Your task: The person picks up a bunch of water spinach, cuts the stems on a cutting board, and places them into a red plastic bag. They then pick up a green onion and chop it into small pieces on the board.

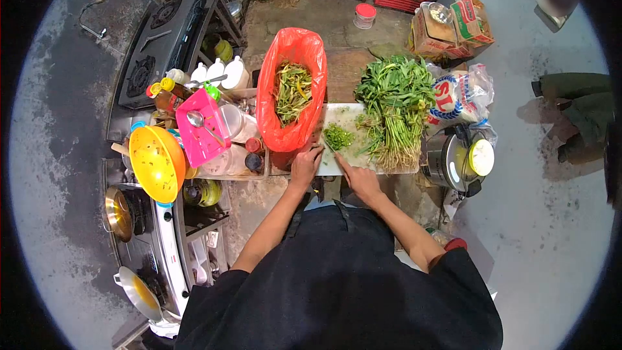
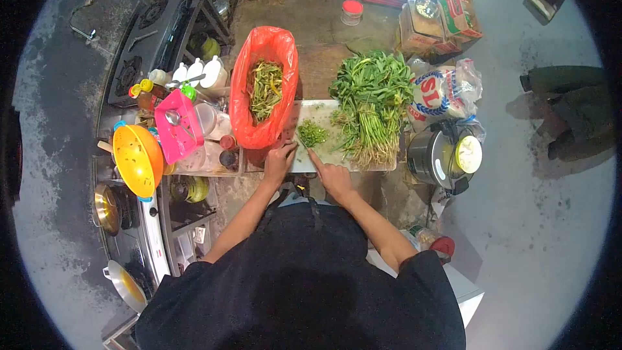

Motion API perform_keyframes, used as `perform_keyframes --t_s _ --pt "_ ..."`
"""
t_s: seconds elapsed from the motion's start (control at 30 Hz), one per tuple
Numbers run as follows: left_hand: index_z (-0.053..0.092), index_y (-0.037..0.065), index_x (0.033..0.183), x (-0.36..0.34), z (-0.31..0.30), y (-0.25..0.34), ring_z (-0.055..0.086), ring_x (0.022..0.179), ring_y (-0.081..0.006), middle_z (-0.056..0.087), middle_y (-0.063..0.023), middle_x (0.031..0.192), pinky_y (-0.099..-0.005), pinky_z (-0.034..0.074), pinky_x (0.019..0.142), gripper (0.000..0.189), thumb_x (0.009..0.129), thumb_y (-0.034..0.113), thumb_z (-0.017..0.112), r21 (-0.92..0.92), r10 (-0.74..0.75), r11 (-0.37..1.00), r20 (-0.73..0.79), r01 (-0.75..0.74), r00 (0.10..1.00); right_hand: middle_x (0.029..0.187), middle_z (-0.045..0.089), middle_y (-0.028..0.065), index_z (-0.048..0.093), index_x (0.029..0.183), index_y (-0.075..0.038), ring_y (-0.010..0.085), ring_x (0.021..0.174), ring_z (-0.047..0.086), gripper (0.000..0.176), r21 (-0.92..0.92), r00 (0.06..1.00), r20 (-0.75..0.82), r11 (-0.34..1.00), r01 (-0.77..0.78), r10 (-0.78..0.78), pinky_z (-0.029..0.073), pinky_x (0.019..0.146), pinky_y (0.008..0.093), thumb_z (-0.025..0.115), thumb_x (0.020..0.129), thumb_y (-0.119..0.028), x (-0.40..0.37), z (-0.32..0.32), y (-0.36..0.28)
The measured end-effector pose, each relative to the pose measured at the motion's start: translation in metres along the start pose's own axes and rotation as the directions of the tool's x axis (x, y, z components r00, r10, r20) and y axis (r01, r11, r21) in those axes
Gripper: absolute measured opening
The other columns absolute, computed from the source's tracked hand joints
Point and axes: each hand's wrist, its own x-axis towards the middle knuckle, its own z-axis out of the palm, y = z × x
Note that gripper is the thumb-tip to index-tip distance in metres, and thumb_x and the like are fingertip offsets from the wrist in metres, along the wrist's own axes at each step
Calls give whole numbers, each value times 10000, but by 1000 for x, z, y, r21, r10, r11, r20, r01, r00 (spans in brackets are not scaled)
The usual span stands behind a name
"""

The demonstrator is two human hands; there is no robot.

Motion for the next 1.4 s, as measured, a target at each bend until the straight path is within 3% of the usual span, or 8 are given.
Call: perform_keyframes --t_s 0.3,0.63,0.7,0.83,0.9,1.1,1.4 --pt "717 38 1046 3 -3 6 709 873 -351 730 -142 1015 -430 555 743 175 889 112 697 0 -94 996 52 94 994 683 678 185 264 1575 -259 391 620 680 699 -4 996 89 1000 -1 2 550 588 513 575 949 -250 -12 -32 -17" --pt "719 38 1051 0 4 -2 708 866 -355 726 -165 1007 -421 556 748 176 891 109 697 -21 -106 994 38 107 994 645 665 195 209 1593 -280 383 582 675 752 4 1000 0 1000 -24 24 555 565 513 586 944 -230 5 11 -15" --pt "720 46 1055 -2 3 -2 710 846 -354 729 -167 962 -418 556 735 179 889 109 700 7 -108 994 45 108 993 682 663 223 228 1583 -286 415 625 670 737 29 992 71 994 -108 105 532 602 561 578 941 -195 9 11 -18" --pt "721 55 1058 -1 1 4 711 844 -349 731 -163 936 -412 555 726 182 885 111 705 3 -92 996 19 92 996 656 674 179 199 1599 -275 377 575 672 779 28 999 -43 1000 -7 8 552 557 507 587 928 -197 0 17 -11" --pt "721 63 1049 -1 2 4 711 836 -348 731 -163 948 -408 555 716 180 877 114 712 2 -145 989 -36 146 989 665 680 168 208 1600 -251 364 564 668 783 -7 999 45 1000 -29 29 546 543 499 589 918 -191 -9 14 -10" --pt "724 75 1041 -3 5 -5 708 800 -343 721 -179 910 -413 550 702 173 889 156 710 20 -72 997 -14 72 997 687 692 154 205 1603 -256 332 566 678 806 -51 1000 -29 999 3 -5 539 522 482 576 895 -153 -7 15 -9" --pt "733 78 1074 -7 -1 -2 696 772 -359 717 -183 922 -440 540 682 201 898 167 695 136 -98 987 78 86 992 723 704 157 191 1601 -274 339 600 688 765 -51 999 31 999 -16 18 542 541 484 559 933 -213 -7 9 1"
